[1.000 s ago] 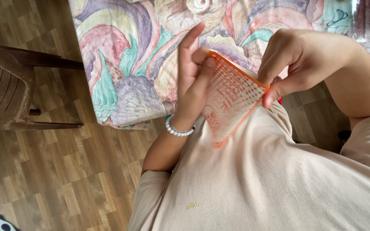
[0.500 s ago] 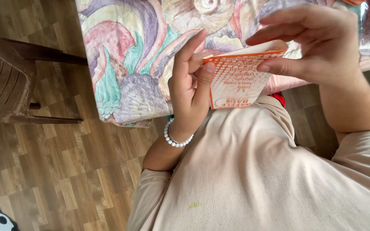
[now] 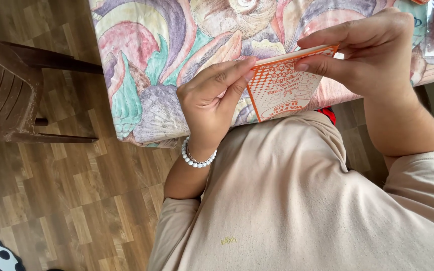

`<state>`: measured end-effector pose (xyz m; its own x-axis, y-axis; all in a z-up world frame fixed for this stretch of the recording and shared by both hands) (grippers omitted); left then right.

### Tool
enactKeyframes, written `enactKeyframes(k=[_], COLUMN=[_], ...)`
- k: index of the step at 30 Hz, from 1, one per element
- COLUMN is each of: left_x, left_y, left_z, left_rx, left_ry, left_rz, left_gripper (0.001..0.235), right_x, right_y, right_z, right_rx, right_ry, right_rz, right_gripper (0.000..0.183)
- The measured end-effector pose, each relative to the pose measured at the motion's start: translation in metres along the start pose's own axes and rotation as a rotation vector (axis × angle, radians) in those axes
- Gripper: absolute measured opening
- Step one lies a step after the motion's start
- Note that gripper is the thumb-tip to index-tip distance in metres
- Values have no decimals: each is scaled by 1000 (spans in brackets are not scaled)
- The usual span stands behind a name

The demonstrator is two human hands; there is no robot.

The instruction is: Folding individual paper sheets into bags or sleeves by hand on a table.

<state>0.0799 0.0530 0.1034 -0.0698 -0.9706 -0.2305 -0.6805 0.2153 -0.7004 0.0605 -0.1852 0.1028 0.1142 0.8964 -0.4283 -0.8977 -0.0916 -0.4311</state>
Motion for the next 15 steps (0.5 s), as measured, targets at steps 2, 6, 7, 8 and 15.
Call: enactKeyframes(k=[2,6,7,8,15], left_x=[0,-1,-1,0,1], left_y=[0,3,3,2,-4], left_z=[1,10,12,10,3], left_rx=[-7,-150,-164,-164,-176], left_ry=[16,46,59,58,66], left_rz=[6,-16,-9,-10,-22], left_gripper=[26,40,41,41,16], right_x=[-1,-2,-1,-3,-7], right_y=[0,0,-1,-1,3], right_z=[-2,-4,-6,-6,-14], right_rx=[16,82,117,116,218], right_ry=[4,-110,-177,-177,-246], right_rz=[-5,32,52,53,61], right_gripper=[35,37,37,37,34])
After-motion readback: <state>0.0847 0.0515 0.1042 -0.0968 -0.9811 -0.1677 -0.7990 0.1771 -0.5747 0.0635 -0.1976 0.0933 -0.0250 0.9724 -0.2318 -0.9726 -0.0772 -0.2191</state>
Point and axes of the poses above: each hand's wrist, its own y-axis away from the middle knuckle, its own x-axis out of the palm, z = x × y, the point moved 7 cm from there along -y, towards the middle knuckle, and after that the axes turned 3 degrees about x, right-handed, at the moved point
